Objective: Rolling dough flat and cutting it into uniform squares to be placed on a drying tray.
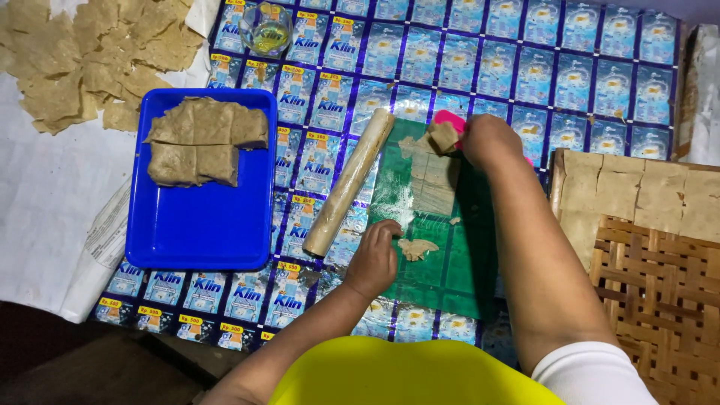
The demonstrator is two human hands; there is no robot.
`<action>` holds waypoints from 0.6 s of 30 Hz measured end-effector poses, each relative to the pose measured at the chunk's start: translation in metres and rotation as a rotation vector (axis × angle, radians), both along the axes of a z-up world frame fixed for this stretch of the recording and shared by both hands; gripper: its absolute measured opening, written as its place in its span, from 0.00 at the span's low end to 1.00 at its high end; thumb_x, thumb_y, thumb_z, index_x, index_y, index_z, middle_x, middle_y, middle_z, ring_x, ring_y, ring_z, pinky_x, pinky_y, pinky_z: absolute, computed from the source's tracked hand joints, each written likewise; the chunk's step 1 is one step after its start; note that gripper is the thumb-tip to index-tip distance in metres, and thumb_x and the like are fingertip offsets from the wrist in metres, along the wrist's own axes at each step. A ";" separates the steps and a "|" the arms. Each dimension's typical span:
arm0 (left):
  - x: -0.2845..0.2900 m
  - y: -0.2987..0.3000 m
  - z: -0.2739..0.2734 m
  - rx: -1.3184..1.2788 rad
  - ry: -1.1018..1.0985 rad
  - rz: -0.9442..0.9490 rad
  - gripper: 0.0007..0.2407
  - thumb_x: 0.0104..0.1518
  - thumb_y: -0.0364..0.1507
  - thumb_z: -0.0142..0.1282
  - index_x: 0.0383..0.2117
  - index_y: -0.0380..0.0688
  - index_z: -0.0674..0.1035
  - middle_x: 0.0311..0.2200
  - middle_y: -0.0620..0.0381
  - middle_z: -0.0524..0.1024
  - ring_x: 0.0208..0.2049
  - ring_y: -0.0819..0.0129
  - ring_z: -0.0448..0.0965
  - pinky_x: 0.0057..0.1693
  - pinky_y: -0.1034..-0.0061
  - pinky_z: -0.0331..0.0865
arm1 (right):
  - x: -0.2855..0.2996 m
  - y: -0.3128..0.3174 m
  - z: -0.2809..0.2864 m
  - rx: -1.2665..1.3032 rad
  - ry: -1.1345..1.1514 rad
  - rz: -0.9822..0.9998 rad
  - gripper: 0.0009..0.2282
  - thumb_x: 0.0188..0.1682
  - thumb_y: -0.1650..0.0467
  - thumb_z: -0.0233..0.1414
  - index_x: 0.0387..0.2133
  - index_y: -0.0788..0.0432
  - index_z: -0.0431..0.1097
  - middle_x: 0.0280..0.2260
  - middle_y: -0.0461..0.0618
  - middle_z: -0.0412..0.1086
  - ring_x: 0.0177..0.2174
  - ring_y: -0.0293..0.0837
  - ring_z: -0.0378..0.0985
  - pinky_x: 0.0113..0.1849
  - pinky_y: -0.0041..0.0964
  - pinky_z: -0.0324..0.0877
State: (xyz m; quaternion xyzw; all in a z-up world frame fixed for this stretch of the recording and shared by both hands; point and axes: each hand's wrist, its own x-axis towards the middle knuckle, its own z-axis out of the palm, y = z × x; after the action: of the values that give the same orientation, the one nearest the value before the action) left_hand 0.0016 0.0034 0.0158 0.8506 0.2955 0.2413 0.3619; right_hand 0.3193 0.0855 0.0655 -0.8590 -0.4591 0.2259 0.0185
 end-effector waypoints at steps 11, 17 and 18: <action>0.002 0.001 0.002 -0.098 -0.074 0.042 0.14 0.57 0.15 0.36 0.45 0.45 0.68 0.47 0.52 0.68 0.54 0.46 0.70 0.60 0.55 0.67 | 0.042 -0.098 -0.068 0.329 0.008 -0.238 0.09 0.53 0.63 0.58 0.39 0.53 0.78 0.33 0.59 0.78 0.43 0.64 0.79 0.44 0.57 0.73; 0.053 0.045 0.010 0.129 0.023 0.079 0.12 0.63 0.28 0.48 0.52 0.54 0.73 0.51 0.52 0.70 0.57 0.51 0.72 0.59 0.56 0.67 | 0.032 -0.116 -0.085 0.280 0.052 -0.312 0.10 0.53 0.60 0.58 0.35 0.52 0.75 0.33 0.58 0.77 0.43 0.64 0.78 0.44 0.57 0.72; 0.069 0.060 -0.003 0.321 0.002 0.035 0.15 0.63 0.35 0.53 0.57 0.62 0.73 0.54 0.53 0.69 0.58 0.52 0.71 0.59 0.55 0.66 | 0.029 -0.112 -0.079 0.301 0.057 -0.306 0.10 0.53 0.61 0.58 0.35 0.54 0.75 0.33 0.61 0.77 0.44 0.67 0.78 0.44 0.59 0.72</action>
State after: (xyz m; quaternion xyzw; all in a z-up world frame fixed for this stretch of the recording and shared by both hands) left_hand 0.0707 0.0637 0.0129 0.8924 0.2682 0.2910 0.2168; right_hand 0.3481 -0.0269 -0.0136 -0.8994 -0.3513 0.1738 0.1935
